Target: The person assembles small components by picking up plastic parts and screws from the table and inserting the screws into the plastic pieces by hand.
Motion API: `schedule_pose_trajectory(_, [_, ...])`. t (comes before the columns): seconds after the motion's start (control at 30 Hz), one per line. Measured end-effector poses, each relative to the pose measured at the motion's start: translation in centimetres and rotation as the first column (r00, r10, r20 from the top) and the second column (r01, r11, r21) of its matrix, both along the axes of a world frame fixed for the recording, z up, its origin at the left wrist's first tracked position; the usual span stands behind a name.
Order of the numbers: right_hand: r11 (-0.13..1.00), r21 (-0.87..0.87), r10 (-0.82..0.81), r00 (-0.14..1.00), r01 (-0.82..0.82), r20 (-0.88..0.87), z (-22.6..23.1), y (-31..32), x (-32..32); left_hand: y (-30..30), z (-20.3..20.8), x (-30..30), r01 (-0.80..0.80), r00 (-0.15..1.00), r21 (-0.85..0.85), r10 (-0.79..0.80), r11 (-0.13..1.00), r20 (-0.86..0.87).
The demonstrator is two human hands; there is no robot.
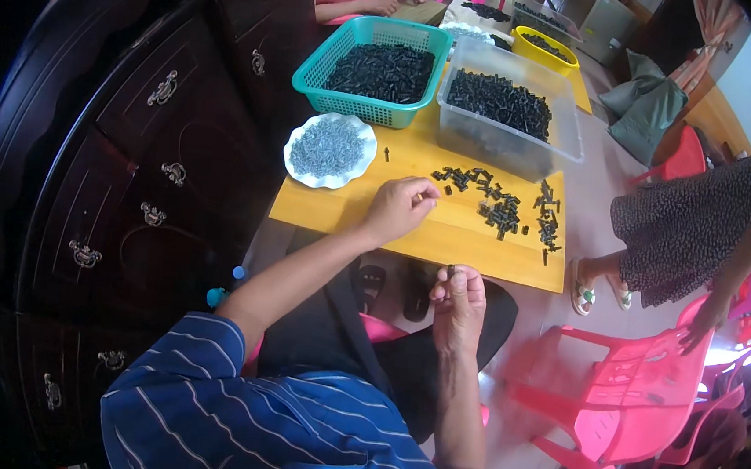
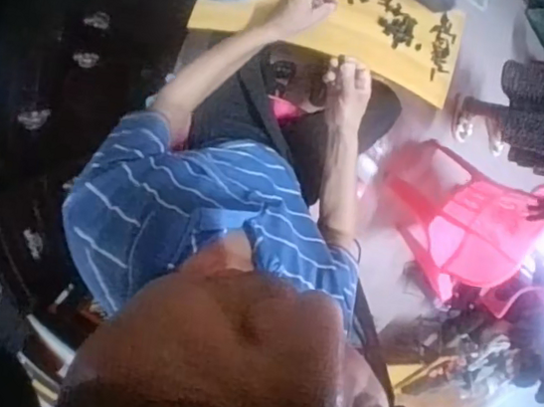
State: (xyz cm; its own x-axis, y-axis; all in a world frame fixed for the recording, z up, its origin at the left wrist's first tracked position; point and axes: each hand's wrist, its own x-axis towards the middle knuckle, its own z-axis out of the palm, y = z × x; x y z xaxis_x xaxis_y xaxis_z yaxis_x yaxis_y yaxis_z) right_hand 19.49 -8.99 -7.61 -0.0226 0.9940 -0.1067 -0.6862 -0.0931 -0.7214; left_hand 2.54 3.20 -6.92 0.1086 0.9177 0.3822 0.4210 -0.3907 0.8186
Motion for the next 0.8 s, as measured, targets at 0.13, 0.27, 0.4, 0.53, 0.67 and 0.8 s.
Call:
schedule_pose_trajectory(0.13, [0.999, -0.015, 0.033, 0.999, -0.033, -0.007, 0.3, 0.0, 0.1, 3.2, -2.7, -0.4, -0.032, 0.978, 0.17, 0.066, 0.985, -0.199])
schedule_pose_trajectory(0.27, [0.999, -0.031, 0.032, 0.999, -0.032, -0.01, 0.4, 0.0, 0.4, 4.7, -2.5, 0.6, 0.001, 0.967, 0.219, 0.055, 0.976, -0.25])
schedule_pose_trajectory(0.4, [0.998, -0.048, 0.032, 0.999, -0.032, 0.003, 0.2, 0.2, 0.6, 5.4, -1.6, 2.3, 0.03, 0.958, 0.16, 0.017, 0.987, -0.287])
schedule_pose_trajectory(0.53, [0.998, -0.049, 0.027, 1.0, -0.028, -0.007, 0.5, 0.1, 0.6, 6.2, -1.7, 3.9, 0.081, 0.927, 0.254, 0.021, 0.964, -0.373])
schedule_pose_trajectory(0.67, [0.999, -0.051, -0.013, 1.0, 0.013, -0.003, 0.5, 0.3, 0.3, 7.2, -2.0, 4.8, 0.103, 0.808, 0.24, 0.059, 0.965, -0.586])
schedule_pose_trajectory(0.8, [0.998, -0.057, -0.018, 1.0, 0.017, -0.009, 0.4, 0.3, 0.3, 8.0, -2.9, 4.9, 0.136, 0.794, 0.26, 0.052, 0.956, -0.605])
